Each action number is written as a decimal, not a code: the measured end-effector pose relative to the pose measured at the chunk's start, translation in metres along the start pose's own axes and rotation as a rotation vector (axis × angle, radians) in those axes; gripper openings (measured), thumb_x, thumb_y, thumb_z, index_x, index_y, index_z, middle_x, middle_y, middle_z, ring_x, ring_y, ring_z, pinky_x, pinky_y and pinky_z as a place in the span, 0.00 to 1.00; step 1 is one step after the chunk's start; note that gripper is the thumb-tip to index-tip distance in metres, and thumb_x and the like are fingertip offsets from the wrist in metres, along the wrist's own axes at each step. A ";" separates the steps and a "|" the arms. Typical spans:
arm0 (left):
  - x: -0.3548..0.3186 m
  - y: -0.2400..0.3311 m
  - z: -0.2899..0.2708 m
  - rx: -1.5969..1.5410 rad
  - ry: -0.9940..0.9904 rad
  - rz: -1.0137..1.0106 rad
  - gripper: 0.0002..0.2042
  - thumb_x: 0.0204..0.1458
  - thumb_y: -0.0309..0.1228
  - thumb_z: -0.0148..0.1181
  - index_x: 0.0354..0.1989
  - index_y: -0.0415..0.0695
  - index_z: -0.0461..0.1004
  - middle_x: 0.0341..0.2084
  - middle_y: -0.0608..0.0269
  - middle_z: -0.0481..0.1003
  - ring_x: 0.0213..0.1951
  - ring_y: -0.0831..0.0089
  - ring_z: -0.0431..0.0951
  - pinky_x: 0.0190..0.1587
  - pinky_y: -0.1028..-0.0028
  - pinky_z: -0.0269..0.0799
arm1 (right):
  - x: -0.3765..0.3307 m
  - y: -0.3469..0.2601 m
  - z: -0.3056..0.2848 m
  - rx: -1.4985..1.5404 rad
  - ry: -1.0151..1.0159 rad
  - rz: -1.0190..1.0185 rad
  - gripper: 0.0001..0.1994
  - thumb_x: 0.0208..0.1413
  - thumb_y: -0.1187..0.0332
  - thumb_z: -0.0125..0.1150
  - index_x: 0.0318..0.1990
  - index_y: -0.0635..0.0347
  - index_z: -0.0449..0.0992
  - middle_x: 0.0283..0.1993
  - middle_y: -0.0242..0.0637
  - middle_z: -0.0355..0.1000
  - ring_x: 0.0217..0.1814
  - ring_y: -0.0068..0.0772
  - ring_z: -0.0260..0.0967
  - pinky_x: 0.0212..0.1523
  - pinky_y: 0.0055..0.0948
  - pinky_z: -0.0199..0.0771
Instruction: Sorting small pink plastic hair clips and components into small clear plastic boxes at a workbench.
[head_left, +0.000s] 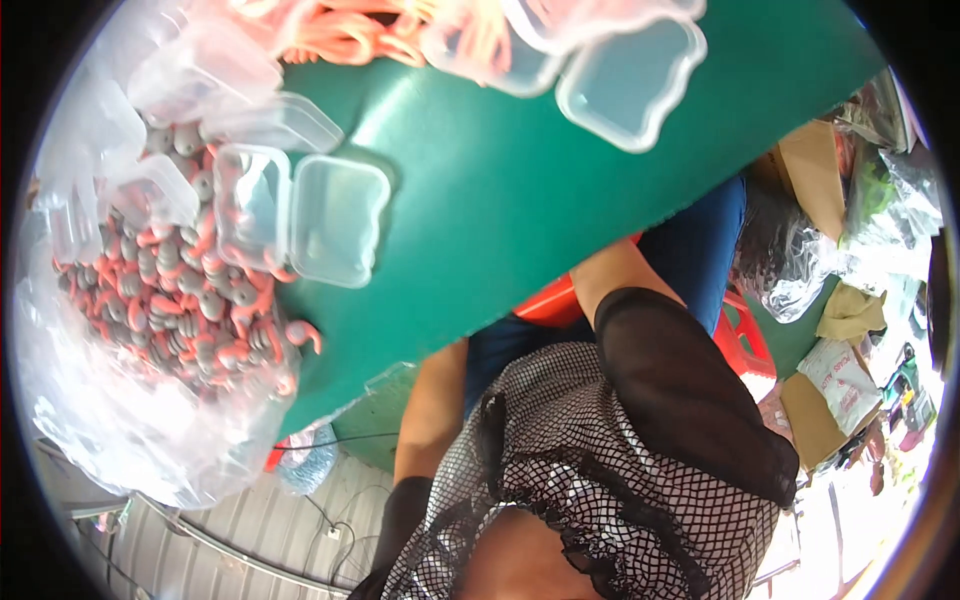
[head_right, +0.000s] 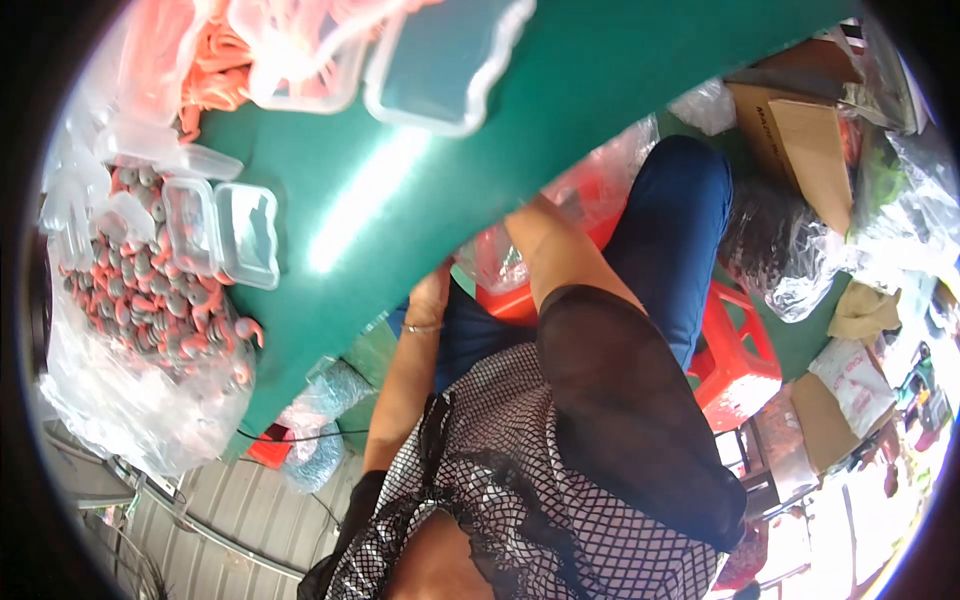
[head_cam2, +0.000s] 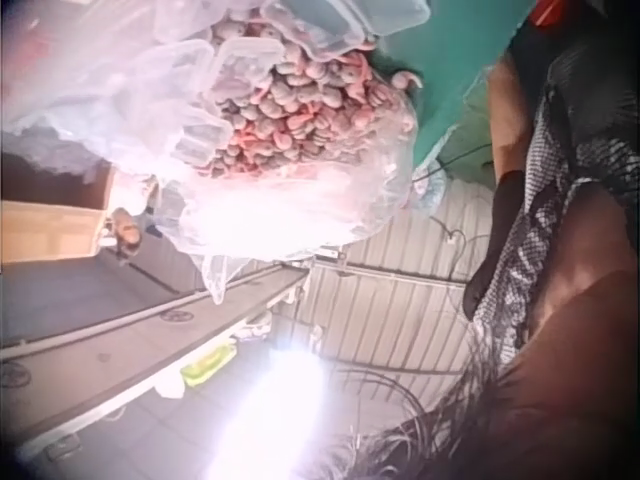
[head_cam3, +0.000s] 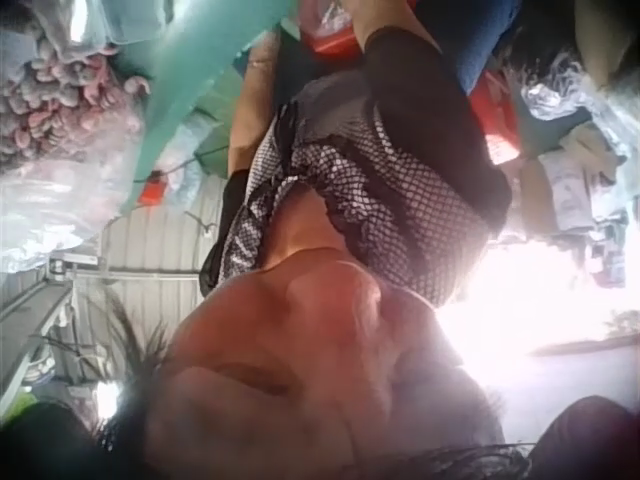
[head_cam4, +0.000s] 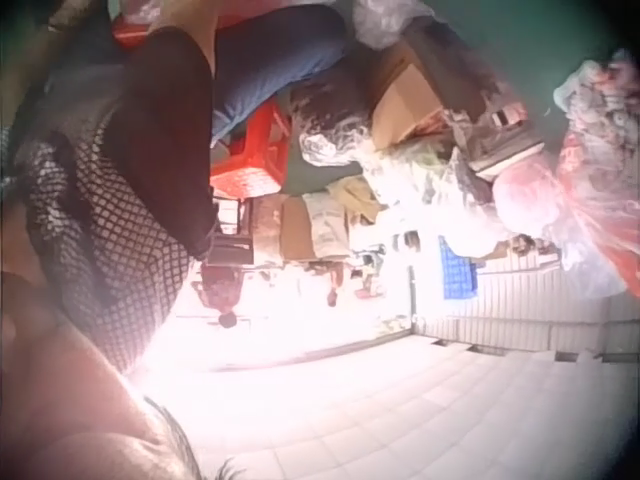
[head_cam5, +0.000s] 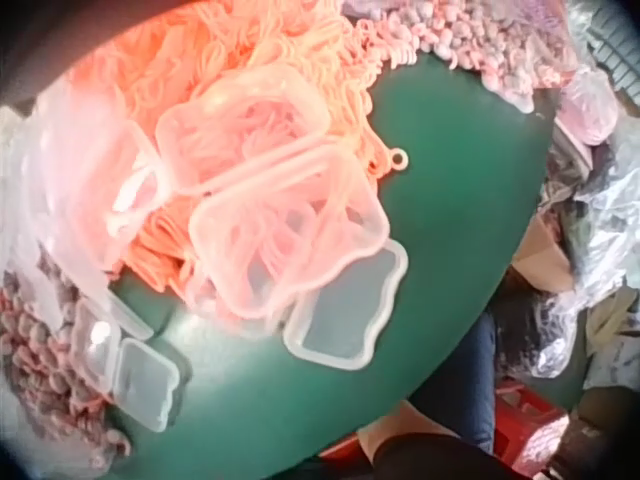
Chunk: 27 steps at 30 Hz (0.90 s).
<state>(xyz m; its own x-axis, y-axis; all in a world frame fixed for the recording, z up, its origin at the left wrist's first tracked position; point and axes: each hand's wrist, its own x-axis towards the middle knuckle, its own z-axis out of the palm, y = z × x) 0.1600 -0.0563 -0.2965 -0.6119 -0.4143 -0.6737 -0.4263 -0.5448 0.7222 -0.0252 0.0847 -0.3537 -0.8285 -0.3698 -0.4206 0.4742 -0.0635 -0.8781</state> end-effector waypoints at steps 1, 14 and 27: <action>0.010 0.008 0.001 -0.002 -0.007 0.015 0.11 0.63 0.34 0.52 0.50 0.45 0.71 0.39 0.69 0.76 0.37 0.70 0.77 0.40 0.64 0.72 | 0.005 -0.001 0.002 -0.014 0.011 -0.010 0.13 0.46 0.63 0.73 0.31 0.62 0.78 0.22 0.33 0.73 0.24 0.25 0.71 0.25 0.26 0.72; -0.032 0.047 -0.032 0.828 -0.298 0.435 0.12 0.63 0.32 0.52 0.52 0.43 0.70 0.40 0.69 0.75 0.38 0.72 0.76 0.41 0.66 0.73 | 0.043 0.034 0.017 -0.195 0.122 -0.066 0.12 0.47 0.64 0.72 0.32 0.63 0.77 0.24 0.33 0.73 0.24 0.25 0.71 0.25 0.27 0.72; -0.113 0.144 0.069 0.458 -0.374 0.142 0.14 0.61 0.26 0.55 0.55 0.37 0.68 0.40 0.69 0.74 0.38 0.80 0.74 0.41 0.75 0.73 | -0.036 -0.028 -0.038 -0.496 0.101 -0.165 0.12 0.48 0.65 0.72 0.33 0.63 0.77 0.25 0.32 0.74 0.24 0.25 0.71 0.25 0.27 0.71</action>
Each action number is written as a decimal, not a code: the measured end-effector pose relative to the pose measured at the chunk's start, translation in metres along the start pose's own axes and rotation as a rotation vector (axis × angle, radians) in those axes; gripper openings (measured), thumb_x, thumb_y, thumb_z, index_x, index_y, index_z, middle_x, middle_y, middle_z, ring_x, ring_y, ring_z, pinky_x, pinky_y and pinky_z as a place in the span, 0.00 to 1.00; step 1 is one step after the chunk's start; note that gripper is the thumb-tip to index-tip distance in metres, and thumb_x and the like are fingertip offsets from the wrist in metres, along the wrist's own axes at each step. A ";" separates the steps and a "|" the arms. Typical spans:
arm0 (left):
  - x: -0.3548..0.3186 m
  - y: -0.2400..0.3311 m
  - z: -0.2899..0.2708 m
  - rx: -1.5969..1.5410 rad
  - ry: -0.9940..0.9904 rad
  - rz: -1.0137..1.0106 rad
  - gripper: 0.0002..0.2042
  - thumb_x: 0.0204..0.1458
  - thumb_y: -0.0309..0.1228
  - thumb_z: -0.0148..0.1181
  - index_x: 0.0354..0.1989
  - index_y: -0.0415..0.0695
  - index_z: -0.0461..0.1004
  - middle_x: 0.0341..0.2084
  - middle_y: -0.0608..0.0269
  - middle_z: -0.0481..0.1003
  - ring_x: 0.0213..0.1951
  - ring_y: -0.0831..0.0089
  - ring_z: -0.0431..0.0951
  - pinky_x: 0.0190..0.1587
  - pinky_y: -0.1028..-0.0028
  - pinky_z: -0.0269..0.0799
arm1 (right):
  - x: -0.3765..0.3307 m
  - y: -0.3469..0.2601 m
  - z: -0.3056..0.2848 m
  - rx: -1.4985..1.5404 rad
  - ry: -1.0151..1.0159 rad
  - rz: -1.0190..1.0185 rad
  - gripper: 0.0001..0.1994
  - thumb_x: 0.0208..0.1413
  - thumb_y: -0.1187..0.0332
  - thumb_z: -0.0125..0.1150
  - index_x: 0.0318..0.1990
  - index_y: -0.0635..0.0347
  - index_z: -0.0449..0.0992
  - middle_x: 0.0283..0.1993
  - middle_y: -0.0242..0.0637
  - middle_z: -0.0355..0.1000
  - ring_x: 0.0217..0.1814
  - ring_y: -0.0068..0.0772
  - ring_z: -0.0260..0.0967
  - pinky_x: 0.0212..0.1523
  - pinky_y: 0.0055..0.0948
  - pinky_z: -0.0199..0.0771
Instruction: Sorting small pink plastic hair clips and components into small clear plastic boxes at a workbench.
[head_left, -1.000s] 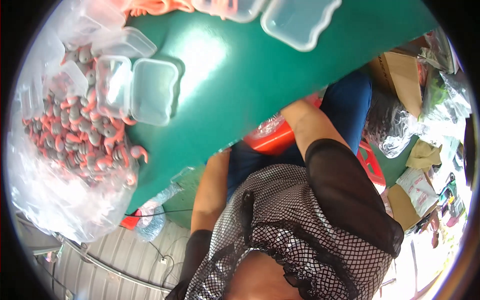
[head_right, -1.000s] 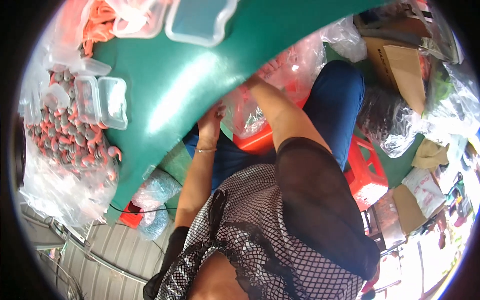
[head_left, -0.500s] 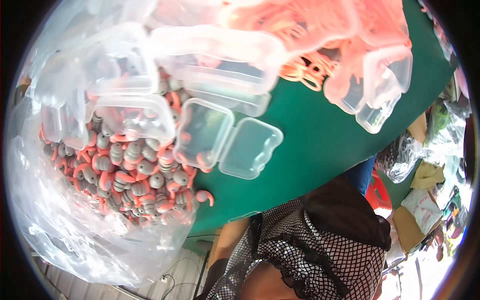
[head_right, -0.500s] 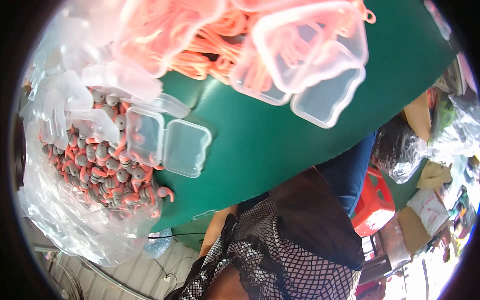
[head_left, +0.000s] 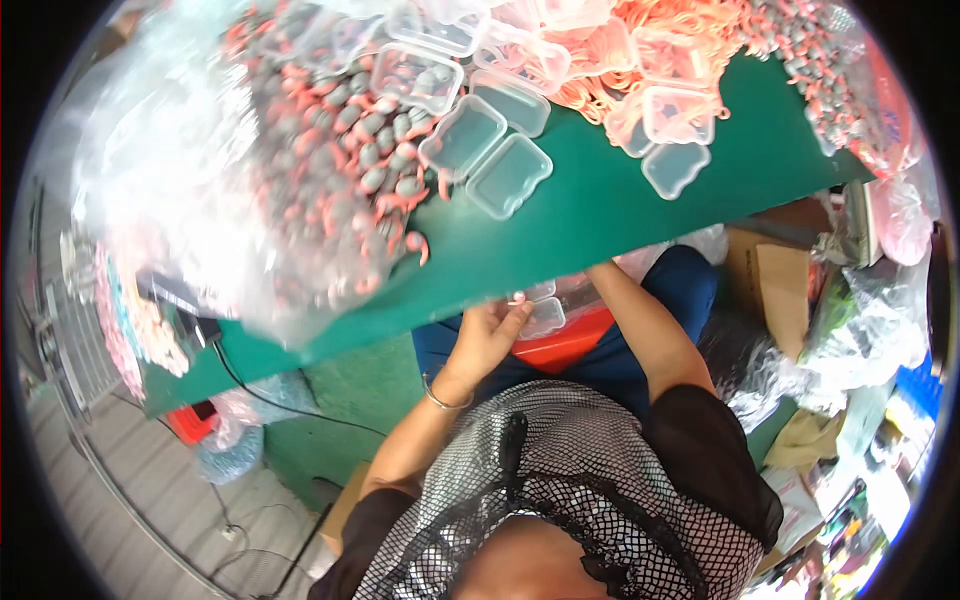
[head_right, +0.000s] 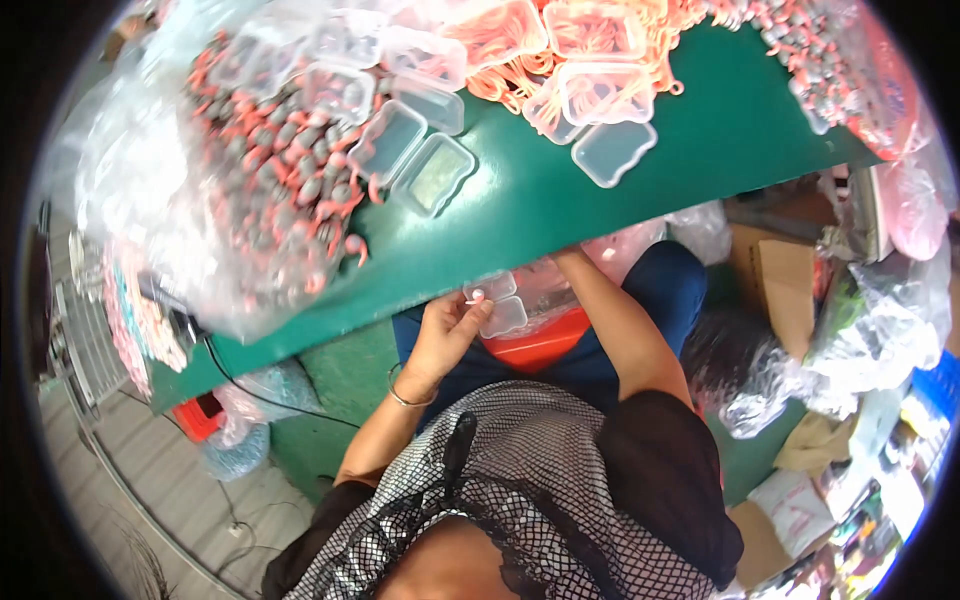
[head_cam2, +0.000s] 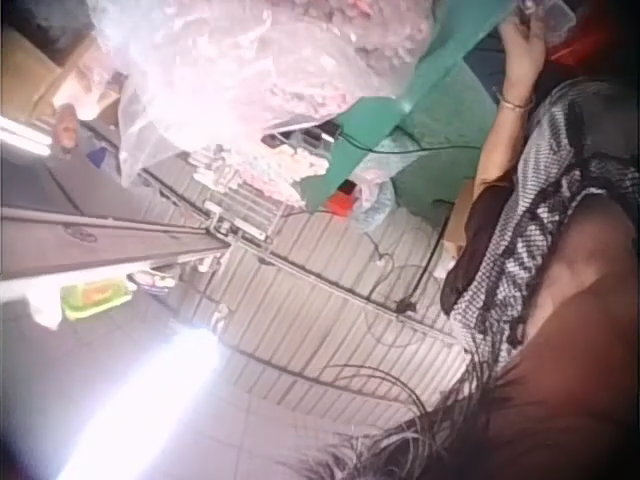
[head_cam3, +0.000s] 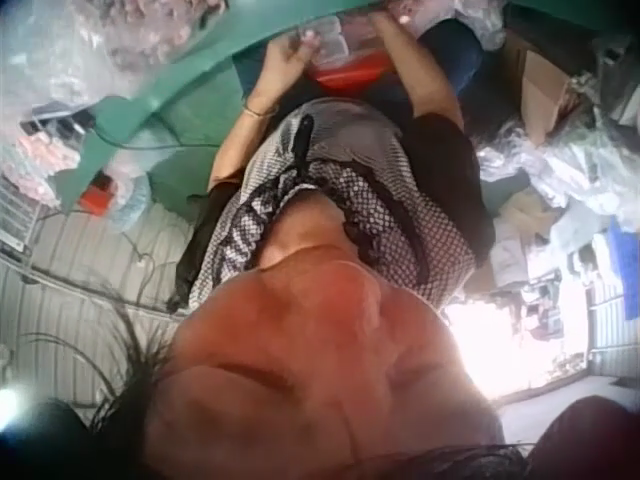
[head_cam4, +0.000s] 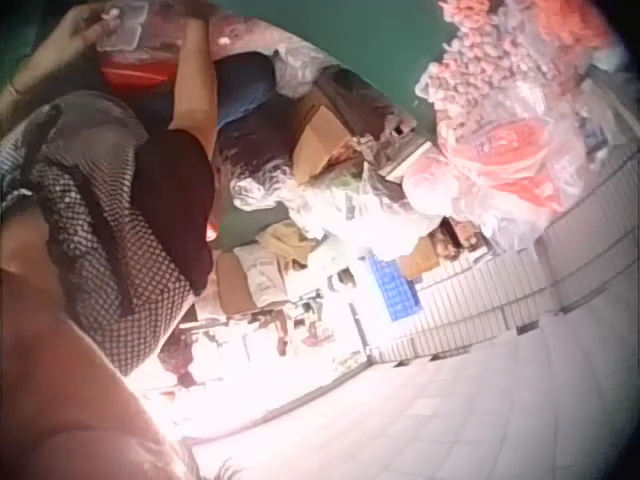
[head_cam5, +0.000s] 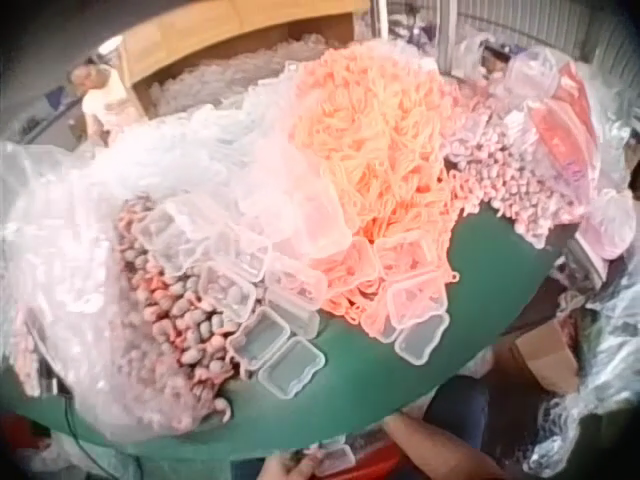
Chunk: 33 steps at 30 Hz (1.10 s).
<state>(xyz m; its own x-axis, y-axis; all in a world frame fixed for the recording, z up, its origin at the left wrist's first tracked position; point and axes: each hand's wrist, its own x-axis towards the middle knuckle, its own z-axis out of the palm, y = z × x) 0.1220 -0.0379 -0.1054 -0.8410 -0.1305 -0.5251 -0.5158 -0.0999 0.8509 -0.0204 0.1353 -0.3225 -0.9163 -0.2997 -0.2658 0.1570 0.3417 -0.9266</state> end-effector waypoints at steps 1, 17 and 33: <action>-0.005 0.020 0.007 -0.028 -0.009 0.040 0.15 0.61 0.25 0.56 0.55 0.36 0.68 0.37 0.66 0.76 0.36 0.79 0.76 0.39 0.76 0.74 | -0.004 -0.010 -0.010 -0.025 -0.003 -0.026 0.12 0.48 0.65 0.72 0.33 0.63 0.77 0.25 0.32 0.74 0.24 0.25 0.71 0.25 0.27 0.71; -0.008 0.146 0.033 0.301 0.245 0.703 0.14 0.55 0.23 0.59 0.50 0.36 0.70 0.33 0.59 0.77 0.30 0.79 0.77 0.32 0.75 0.73 | -0.114 -0.283 -0.133 0.191 0.005 -0.464 0.07 0.52 0.83 0.64 0.37 0.65 0.74 0.33 0.28 0.74 0.27 0.09 0.65 0.27 0.13 0.62; 0.005 0.154 0.041 0.669 0.584 0.758 0.17 0.50 0.29 0.63 0.50 0.43 0.72 0.44 0.49 0.72 0.37 0.48 0.78 0.38 0.55 0.75 | -0.063 -0.320 -0.090 -0.367 0.125 -0.625 0.08 0.49 0.75 0.65 0.37 0.64 0.77 0.31 0.38 0.76 0.27 0.25 0.71 0.30 0.26 0.71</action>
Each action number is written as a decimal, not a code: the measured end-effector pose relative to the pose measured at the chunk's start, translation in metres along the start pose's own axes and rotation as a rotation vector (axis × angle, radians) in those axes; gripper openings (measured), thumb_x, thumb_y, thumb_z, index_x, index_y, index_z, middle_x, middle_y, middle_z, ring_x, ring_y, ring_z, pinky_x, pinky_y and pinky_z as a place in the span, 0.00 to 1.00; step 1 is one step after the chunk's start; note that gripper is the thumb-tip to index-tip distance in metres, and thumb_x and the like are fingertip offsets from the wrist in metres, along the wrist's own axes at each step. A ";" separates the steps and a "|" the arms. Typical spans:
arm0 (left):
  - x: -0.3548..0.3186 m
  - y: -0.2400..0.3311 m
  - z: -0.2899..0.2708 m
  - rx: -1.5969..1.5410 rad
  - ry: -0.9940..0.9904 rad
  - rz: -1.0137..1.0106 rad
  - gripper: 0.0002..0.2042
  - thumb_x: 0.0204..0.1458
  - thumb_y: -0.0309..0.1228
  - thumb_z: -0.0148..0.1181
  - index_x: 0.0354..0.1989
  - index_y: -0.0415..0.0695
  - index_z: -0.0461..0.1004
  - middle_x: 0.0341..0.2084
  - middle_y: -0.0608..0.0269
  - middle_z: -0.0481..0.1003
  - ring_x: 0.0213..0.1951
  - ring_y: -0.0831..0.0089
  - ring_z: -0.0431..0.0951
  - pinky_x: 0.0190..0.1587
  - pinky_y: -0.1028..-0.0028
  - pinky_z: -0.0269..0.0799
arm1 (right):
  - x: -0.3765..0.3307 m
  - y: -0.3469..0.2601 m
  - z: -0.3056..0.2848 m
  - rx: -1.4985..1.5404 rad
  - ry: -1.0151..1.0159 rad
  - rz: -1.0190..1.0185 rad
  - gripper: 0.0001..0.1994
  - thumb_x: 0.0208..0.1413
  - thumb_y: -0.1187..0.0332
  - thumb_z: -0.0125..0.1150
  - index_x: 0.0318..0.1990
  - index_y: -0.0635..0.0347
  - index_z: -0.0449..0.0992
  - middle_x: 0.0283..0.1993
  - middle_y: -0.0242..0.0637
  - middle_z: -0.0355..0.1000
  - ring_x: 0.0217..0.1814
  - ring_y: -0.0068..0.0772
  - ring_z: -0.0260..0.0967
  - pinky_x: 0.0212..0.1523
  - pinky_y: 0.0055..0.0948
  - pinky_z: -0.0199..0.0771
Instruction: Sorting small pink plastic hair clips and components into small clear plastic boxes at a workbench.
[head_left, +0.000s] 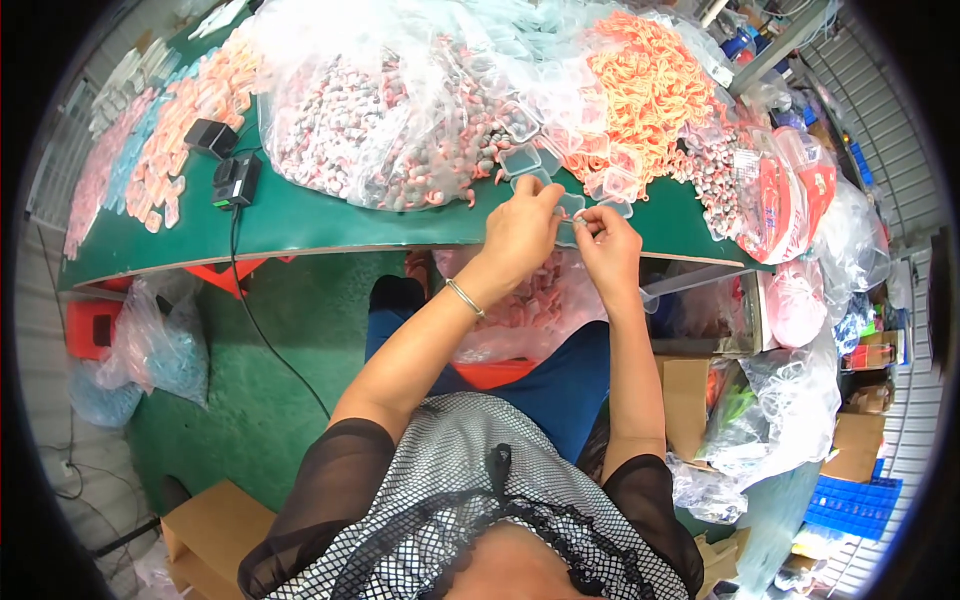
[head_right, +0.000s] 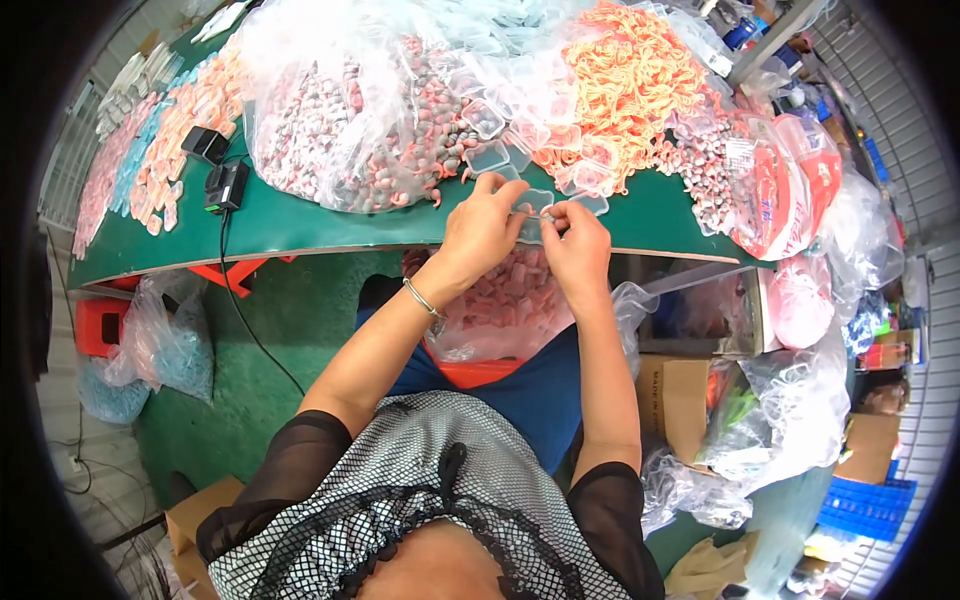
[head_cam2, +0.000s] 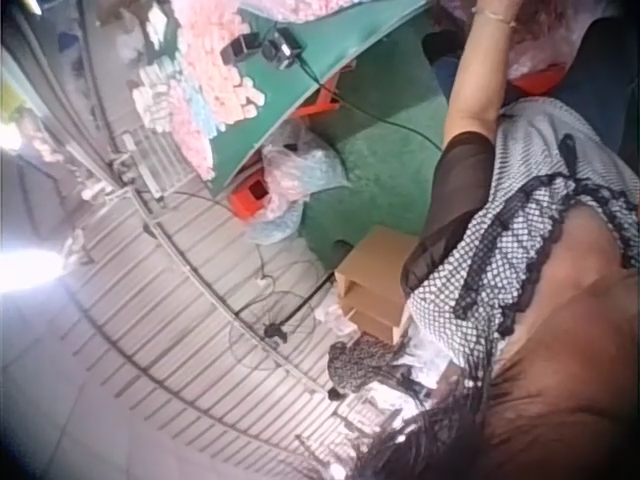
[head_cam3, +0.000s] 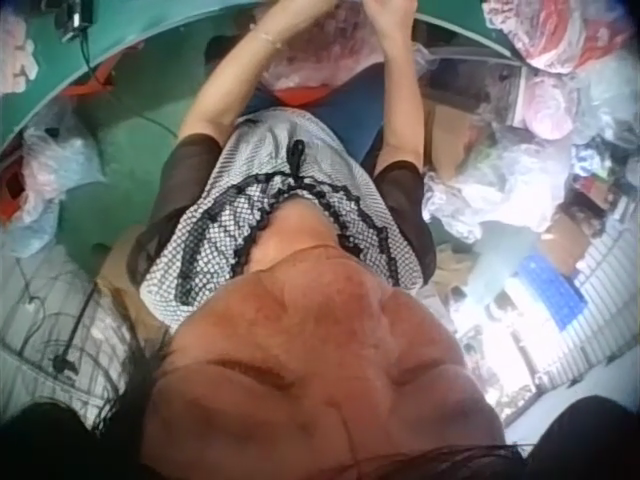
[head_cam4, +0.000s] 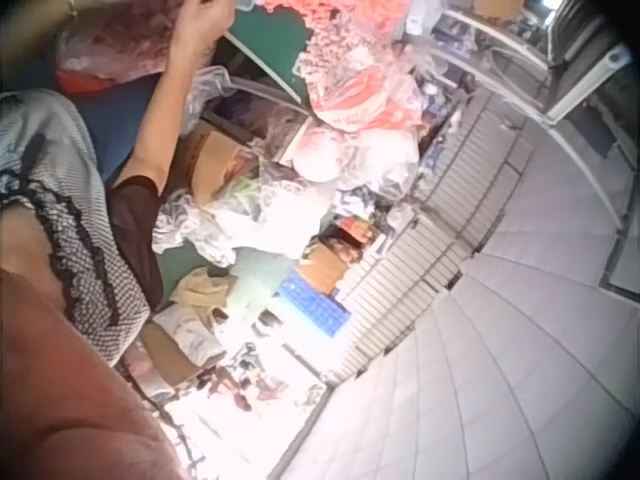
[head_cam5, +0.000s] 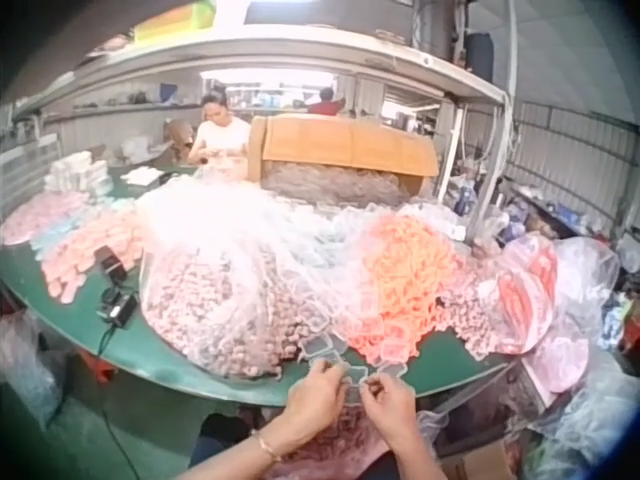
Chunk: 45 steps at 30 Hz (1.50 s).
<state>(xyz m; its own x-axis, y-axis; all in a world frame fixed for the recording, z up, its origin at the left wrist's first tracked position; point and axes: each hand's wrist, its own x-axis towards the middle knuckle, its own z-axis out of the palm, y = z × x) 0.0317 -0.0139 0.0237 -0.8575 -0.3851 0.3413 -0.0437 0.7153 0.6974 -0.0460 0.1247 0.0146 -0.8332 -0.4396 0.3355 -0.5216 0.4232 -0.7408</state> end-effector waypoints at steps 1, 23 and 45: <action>0.001 -0.003 -0.001 0.010 -0.023 0.041 0.16 0.50 0.29 0.63 0.48 0.43 0.73 0.44 0.50 0.72 0.37 0.49 0.78 0.38 0.55 0.75 | 0.000 0.001 0.000 -0.004 -0.003 0.001 0.08 0.49 0.75 0.65 0.37 0.64 0.77 0.31 0.38 0.76 0.27 0.25 0.71 0.30 0.26 0.71; -0.009 -0.005 -0.027 0.079 -0.158 0.122 0.23 0.45 0.31 0.67 0.51 0.41 0.70 0.42 0.52 0.73 0.45 0.53 0.76 0.44 0.58 0.73 | 0.003 0.004 -0.002 0.061 0.081 0.000 0.05 0.58 0.74 0.62 0.38 0.64 0.73 0.31 0.32 0.72 0.27 0.17 0.68 0.30 0.21 0.70; -0.019 -0.003 0.004 0.038 -0.050 0.112 0.14 0.47 0.29 0.64 0.42 0.41 0.76 0.37 0.54 0.74 0.41 0.54 0.77 0.42 0.59 0.75 | -0.006 -0.003 -0.002 0.047 0.063 -0.222 0.09 0.46 0.80 0.67 0.36 0.61 0.78 0.33 0.34 0.73 0.23 0.23 0.61 0.25 0.23 0.62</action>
<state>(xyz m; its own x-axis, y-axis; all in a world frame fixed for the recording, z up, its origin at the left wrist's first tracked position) 0.0466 -0.0065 0.0124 -0.8825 -0.2730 0.3829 0.0349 0.7739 0.6323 -0.0397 0.1276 0.0160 -0.7095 -0.4666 0.5281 -0.6855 0.2833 -0.6706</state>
